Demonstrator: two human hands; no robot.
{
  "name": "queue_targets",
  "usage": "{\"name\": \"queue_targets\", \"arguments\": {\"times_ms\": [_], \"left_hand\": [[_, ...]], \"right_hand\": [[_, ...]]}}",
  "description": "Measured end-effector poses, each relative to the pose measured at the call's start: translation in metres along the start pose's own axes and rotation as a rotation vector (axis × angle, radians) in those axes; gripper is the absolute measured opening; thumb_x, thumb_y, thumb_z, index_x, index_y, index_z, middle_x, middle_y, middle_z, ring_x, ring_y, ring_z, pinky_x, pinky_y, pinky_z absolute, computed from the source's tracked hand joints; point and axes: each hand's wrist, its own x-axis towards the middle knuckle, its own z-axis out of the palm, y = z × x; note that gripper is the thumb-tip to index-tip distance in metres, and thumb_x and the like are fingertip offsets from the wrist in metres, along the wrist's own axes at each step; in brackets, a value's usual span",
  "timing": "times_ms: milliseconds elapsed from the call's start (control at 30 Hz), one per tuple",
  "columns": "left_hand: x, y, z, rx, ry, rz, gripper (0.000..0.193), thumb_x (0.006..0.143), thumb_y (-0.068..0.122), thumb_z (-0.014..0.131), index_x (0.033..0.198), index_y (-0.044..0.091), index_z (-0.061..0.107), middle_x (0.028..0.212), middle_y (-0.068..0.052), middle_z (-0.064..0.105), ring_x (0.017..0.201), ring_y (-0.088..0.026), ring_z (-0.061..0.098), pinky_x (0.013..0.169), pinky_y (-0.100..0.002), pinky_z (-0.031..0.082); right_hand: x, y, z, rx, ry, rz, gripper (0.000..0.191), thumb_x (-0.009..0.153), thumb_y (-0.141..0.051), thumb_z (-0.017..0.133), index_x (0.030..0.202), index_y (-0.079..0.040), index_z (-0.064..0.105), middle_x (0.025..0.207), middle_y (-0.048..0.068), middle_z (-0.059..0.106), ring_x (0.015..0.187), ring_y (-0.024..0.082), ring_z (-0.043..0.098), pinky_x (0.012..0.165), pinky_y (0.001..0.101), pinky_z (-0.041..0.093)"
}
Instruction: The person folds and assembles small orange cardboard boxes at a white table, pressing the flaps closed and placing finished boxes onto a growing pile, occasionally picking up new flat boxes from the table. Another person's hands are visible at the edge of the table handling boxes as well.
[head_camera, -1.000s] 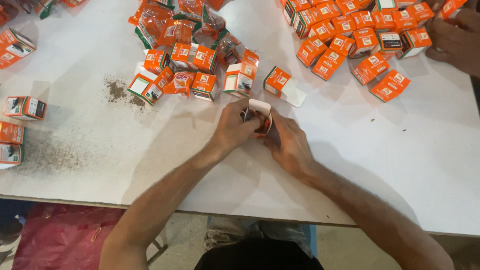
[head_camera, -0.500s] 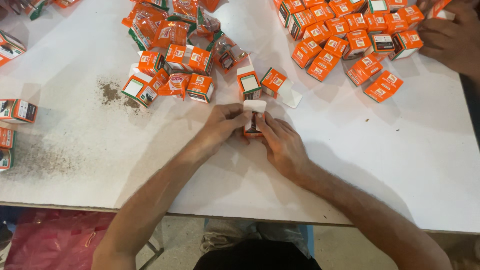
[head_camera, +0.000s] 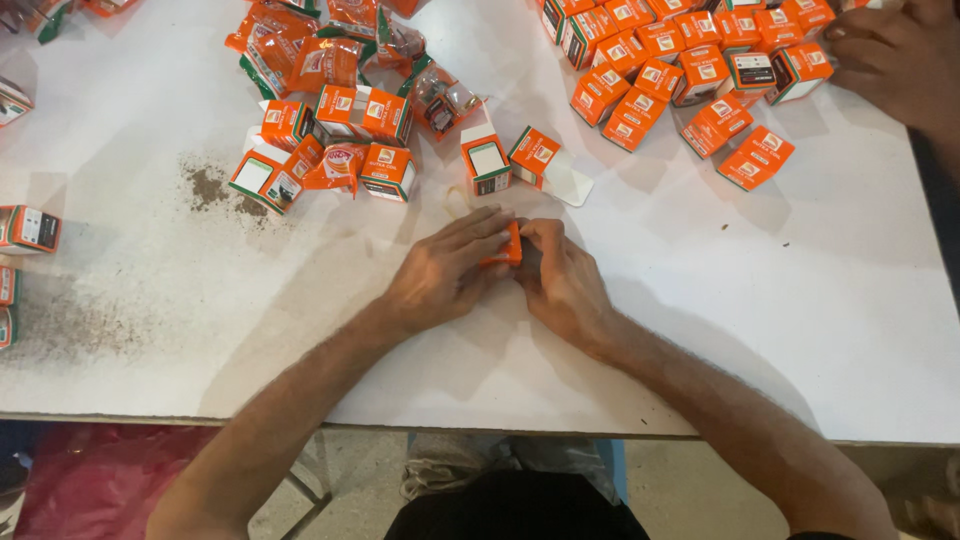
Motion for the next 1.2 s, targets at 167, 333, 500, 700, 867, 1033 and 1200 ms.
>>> {"name": "queue_targets", "arguments": {"times_ms": [167,333,500,700,867,1033,1200], "left_hand": [[0.002,0.000,0.005,-0.149,0.032,-0.147,0.022,0.094,0.003,0.075,0.114,0.006,0.065,0.143,-0.016,0.065,0.140,-0.034,0.059,0.114,-0.042,0.054],[0.000,0.001,0.003,-0.012,-0.031,0.002,0.025,0.093,0.015,0.079,0.109,0.005,0.063,0.152,-0.019,0.055,0.145,-0.039,0.050,0.115,-0.044,0.051],[-0.001,0.005,-0.009,0.120,-0.111,0.065,0.036,0.092,0.017,0.076,0.125,0.006,0.065,0.158,-0.019,0.043,0.151,-0.041,0.033,0.125,-0.058,0.029],[0.041,-0.010,0.006,0.246,0.002,0.089,0.049,0.093,0.007,0.073,0.139,0.005,0.057,0.159,-0.016,0.047,0.155,-0.037,0.034,0.130,-0.056,0.026],[0.099,-0.030,0.044,0.740,0.012,0.107,0.062,0.081,0.007,0.071,0.142,0.008,0.054,0.145,-0.013,0.054,0.144,-0.035,0.043,0.120,-0.064,0.025],[0.075,0.003,0.052,0.141,0.070,-0.078,0.056,0.088,0.005,0.071,0.141,0.003,0.050,0.136,-0.017,0.060,0.128,-0.037,0.058,0.110,-0.050,0.043],[0.054,-0.027,0.000,-0.127,0.174,-0.368,0.055,0.092,-0.002,0.060,0.145,0.007,0.049,0.143,-0.017,0.059,0.115,-0.035,0.068,0.090,-0.043,0.057]], "right_hand": [[0.002,-0.004,-0.003,-0.022,-0.034,0.008,0.056,0.081,0.004,0.074,0.125,-0.005,0.041,0.111,0.019,0.071,0.101,0.042,0.069,0.078,0.0493,0.056],[0.002,-0.006,-0.005,-0.053,-0.021,-0.079,0.056,0.081,0.003,0.075,0.129,-0.005,0.047,0.111,0.018,0.069,0.103,0.040,0.067,0.081,0.0491,0.054],[0.002,-0.007,-0.011,-0.067,-0.016,-0.211,0.044,0.079,0.006,0.071,0.116,-0.009,0.055,0.125,0.017,0.067,0.107,0.038,0.067,0.089,0.0474,0.055],[-0.003,-0.007,-0.076,-0.644,0.225,-0.193,0.045,0.079,-0.005,0.075,0.121,-0.007,0.058,0.133,0.025,0.060,0.118,0.046,0.059,0.100,0.0555,0.047],[-0.018,0.000,-0.057,-0.009,0.107,0.143,0.049,0.089,-0.018,0.070,0.133,-0.004,0.053,0.134,0.019,0.060,0.122,0.026,0.062,0.105,0.0382,0.050],[0.002,0.029,-0.024,0.785,0.116,0.326,0.041,0.108,-0.014,0.063,0.141,0.003,0.046,0.127,0.013,0.060,0.120,0.018,0.058,0.102,0.0347,0.049],[0.007,0.025,-0.016,0.602,0.143,0.157,0.060,0.104,-0.011,0.062,0.151,0.002,0.026,0.134,0.013,0.057,0.125,0.022,0.059,0.108,0.0364,0.049]]}}
